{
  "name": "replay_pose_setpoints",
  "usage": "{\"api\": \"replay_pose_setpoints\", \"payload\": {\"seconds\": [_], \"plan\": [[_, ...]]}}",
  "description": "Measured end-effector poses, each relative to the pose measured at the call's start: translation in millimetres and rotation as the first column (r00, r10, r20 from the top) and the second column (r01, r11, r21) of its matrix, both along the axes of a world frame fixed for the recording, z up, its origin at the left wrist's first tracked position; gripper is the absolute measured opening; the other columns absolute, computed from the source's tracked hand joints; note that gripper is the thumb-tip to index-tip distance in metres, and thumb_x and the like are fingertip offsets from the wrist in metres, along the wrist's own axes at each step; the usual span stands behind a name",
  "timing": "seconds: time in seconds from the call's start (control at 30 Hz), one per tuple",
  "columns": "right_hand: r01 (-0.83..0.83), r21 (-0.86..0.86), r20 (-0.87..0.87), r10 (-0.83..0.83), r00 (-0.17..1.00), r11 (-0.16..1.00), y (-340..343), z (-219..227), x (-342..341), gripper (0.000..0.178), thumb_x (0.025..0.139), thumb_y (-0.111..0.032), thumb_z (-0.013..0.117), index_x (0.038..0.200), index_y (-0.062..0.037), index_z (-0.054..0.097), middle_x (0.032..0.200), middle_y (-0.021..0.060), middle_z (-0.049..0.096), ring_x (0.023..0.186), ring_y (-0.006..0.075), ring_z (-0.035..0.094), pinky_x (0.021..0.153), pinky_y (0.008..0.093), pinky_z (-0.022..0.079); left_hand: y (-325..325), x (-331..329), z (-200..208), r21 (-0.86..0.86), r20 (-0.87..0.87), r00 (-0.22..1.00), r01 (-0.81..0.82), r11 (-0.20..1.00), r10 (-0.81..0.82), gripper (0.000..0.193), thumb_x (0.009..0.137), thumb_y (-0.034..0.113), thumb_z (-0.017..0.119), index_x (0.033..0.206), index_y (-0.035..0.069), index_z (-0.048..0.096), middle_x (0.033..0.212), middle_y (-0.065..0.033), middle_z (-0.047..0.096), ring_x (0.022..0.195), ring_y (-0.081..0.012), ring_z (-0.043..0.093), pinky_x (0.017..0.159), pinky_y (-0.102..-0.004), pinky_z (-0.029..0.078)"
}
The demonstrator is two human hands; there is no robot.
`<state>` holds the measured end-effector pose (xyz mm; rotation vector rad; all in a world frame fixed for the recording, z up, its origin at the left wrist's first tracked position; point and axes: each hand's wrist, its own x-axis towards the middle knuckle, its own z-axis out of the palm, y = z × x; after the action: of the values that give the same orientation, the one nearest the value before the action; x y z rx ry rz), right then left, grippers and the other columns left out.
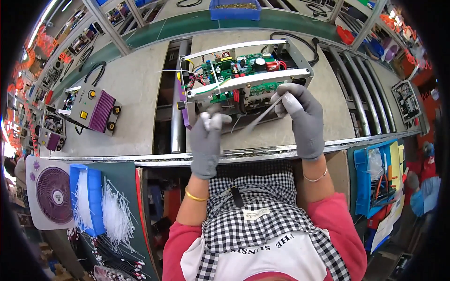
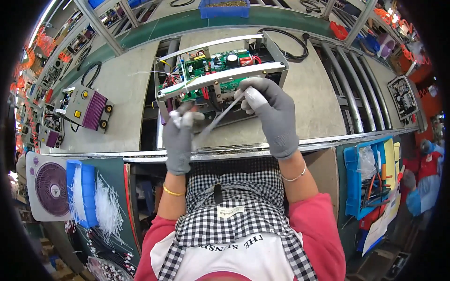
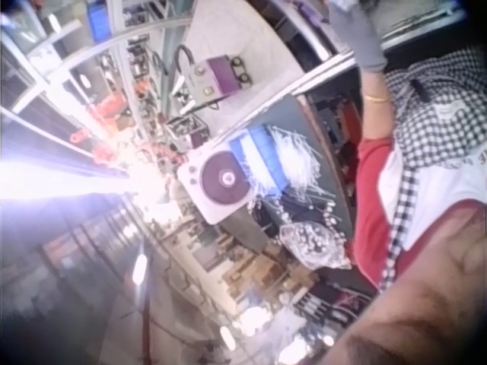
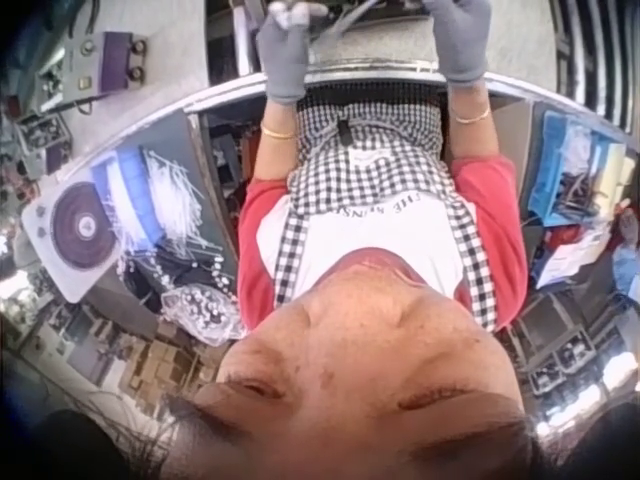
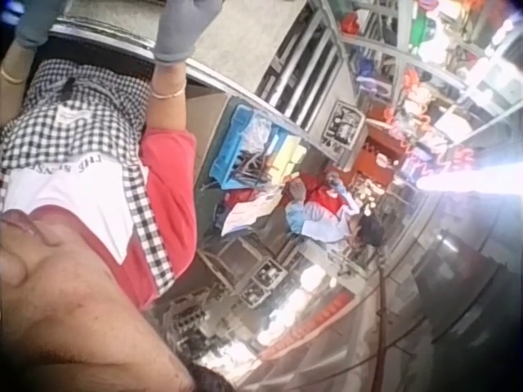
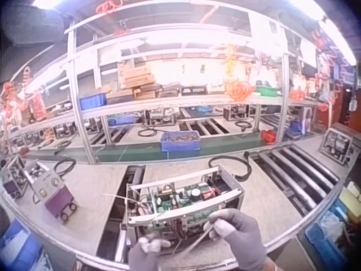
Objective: Assembling and wiring internal components of an electronic power module inside a chassis.
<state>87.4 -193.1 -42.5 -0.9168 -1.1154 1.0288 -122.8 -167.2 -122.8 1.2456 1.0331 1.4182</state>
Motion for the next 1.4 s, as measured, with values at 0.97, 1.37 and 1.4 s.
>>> {"api": "replay_pose_setpoints", "payload": {"seconds": [0.97, 1.37, 1.4], "plan": [[0.078, 0.762, 0.512, -0.671, 0.536, 0.643, 39.8, -40.1, -15.3, 0.034, 0.075, -0.018, 0.075, 0.108, -0.0141, 0.068, 0.111, 0.0034, 0.065, 0.107, 0.0254, 0.058, 0.101, 0.0420, 0.039, -0.1, 14.7, 53.4, 0.421, -0.725, 0.596, -0.013, 0.907, 0.345, 0.022, 0.079, 0.010, 0.067, 0.101, 0.007, 0.069, 0.085, -0.0141, 0.068, 0.074, -0.0321, 0.067, 0.066, -0.0388, 0.052], [-0.170, -0.151, -0.033, 0.167, 0.985, 0.974, 41.3, -32.0, -27.3, 0.026, 0.098, -0.015, 0.052, 0.115, 0.0033, 0.058, 0.071, 0.0076, 0.065, 0.052, 0.0087, 0.057, 0.050, 0.0216, 0.047, -1.6, 19.3, 60.6, 0.365, -0.801, 0.494, -0.046, 0.930, 0.339, 0.019, 0.082, 0.011, 0.065, 0.100, 0.007, 0.068, 0.085, -0.0140, 0.068, 0.078, -0.0323, 0.067, 0.068, -0.0398, 0.052], [-0.198, -0.168, -0.029, 0.196, 0.980, 0.966, 43.5, -33.2, -25.7, 0.029, 0.099, -0.017, 0.051, 0.118, 0.0045, 0.056, 0.070, 0.0074, 0.064, 0.051, 0.0100, 0.057, 0.049, 0.0222, 0.048, -1.5, 19.6, 61.9, 0.348, -0.815, 0.480, -0.042, 0.937, 0.324, 0.019, 0.082, 0.011, 0.065, 0.100, 0.007, 0.068, 0.086, -0.0139, 0.069, 0.079, -0.0321, 0.067, 0.068, -0.0400, 0.052]]}}
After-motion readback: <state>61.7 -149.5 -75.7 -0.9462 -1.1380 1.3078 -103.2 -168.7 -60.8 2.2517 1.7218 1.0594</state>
